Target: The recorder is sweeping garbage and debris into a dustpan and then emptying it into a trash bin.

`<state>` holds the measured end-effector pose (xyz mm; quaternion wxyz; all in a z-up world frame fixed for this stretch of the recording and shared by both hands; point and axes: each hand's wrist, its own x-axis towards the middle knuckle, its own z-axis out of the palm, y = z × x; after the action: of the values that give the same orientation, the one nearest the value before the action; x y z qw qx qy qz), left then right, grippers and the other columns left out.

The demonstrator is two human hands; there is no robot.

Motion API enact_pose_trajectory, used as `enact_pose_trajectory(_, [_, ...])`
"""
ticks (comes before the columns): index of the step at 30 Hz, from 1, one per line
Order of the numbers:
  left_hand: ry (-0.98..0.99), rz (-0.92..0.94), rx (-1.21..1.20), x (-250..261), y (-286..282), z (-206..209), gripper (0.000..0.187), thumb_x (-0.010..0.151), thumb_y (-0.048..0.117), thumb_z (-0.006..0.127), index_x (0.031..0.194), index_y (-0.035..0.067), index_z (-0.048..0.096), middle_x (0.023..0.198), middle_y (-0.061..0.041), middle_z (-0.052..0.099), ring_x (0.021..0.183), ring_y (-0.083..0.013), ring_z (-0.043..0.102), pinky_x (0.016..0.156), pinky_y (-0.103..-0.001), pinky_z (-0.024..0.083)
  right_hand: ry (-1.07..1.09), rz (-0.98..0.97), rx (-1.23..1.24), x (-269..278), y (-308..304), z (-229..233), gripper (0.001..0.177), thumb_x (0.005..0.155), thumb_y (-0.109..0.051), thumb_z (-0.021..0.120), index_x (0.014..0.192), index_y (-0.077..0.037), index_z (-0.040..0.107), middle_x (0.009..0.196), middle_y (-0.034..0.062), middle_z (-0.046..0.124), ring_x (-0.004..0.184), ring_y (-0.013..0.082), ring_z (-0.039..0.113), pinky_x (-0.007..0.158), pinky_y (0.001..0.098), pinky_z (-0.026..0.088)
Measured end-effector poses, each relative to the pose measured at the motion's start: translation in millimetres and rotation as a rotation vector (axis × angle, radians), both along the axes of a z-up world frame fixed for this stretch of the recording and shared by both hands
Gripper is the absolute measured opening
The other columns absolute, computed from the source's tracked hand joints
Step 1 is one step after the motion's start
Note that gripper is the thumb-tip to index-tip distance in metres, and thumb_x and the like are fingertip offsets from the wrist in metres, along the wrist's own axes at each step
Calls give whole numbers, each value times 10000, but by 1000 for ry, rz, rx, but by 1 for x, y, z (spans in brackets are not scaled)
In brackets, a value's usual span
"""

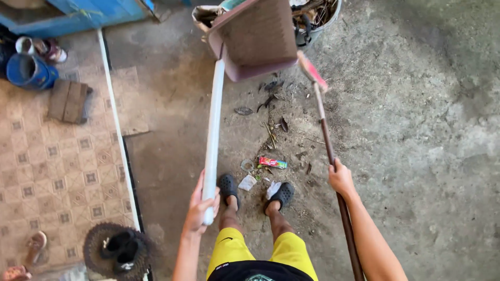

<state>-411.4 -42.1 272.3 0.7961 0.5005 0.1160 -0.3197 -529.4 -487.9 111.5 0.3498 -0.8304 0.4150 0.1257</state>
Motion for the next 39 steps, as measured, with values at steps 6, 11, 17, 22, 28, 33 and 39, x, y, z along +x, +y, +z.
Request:
enact_pose_trajectory(6, [113,102,55,-77,55,-49,1094,679,-62,532,1663,225,148,867,-69,513,549,-84,498,391,-221,414,-37,292,-79,55,-37,-113,309,958,-223,569,1193,-26,608,958,306,704,945,497,664,833,566,518])
enact_pose_trajectory(11, [262,233,127,-118,69,-129,1085,650,-77,511,1625,261,175,876,-112,548,504,-120,520,349,-277,420,-47,299,-112,165,-64,-164,333,935,-180,557,1192,28,600,1054,331,683,1009,512,652,896,552,523])
enact_pose_trajectory(17, [430,265,276,-109,48,-232,1057,721,-65,545,1626,337,175,791,-104,538,453,-145,493,355,-323,412,-42,267,-66,299,-71,-230,330,928,-154,535,1179,21,661,1099,339,685,1086,475,666,944,500,538])
enact_pose_trajectory(22, [542,234,402,-122,45,-287,1023,760,-61,569,1605,347,161,736,-119,532,409,-197,490,347,-373,405,74,336,-49,342,-36,-285,371,897,-119,555,1210,72,613,1127,354,674,1102,466,666,944,487,544])
enact_pose_trajectory(28, [581,320,263,-102,16,-248,919,782,-53,538,1611,240,270,768,-101,536,459,-146,505,374,-302,413,47,584,-151,220,-39,-291,473,899,-29,516,1311,174,405,1035,364,672,979,493,691,840,515,572])
enact_pose_trajectory(33, [650,323,252,-62,10,-215,923,806,-75,507,1607,290,226,880,-118,573,528,-134,516,427,-282,421,170,542,-95,110,-38,-192,682,909,-85,502,1550,27,296,964,340,685,927,505,677,839,556,525])
enact_pose_trajectory(39, [520,197,343,-33,11,-200,940,798,-81,509,1616,293,236,874,-117,543,505,-141,512,410,-298,421,6,437,-171,190,-48,-213,529,935,-207,568,1424,-9,524,969,324,688,953,503,665,871,555,522])
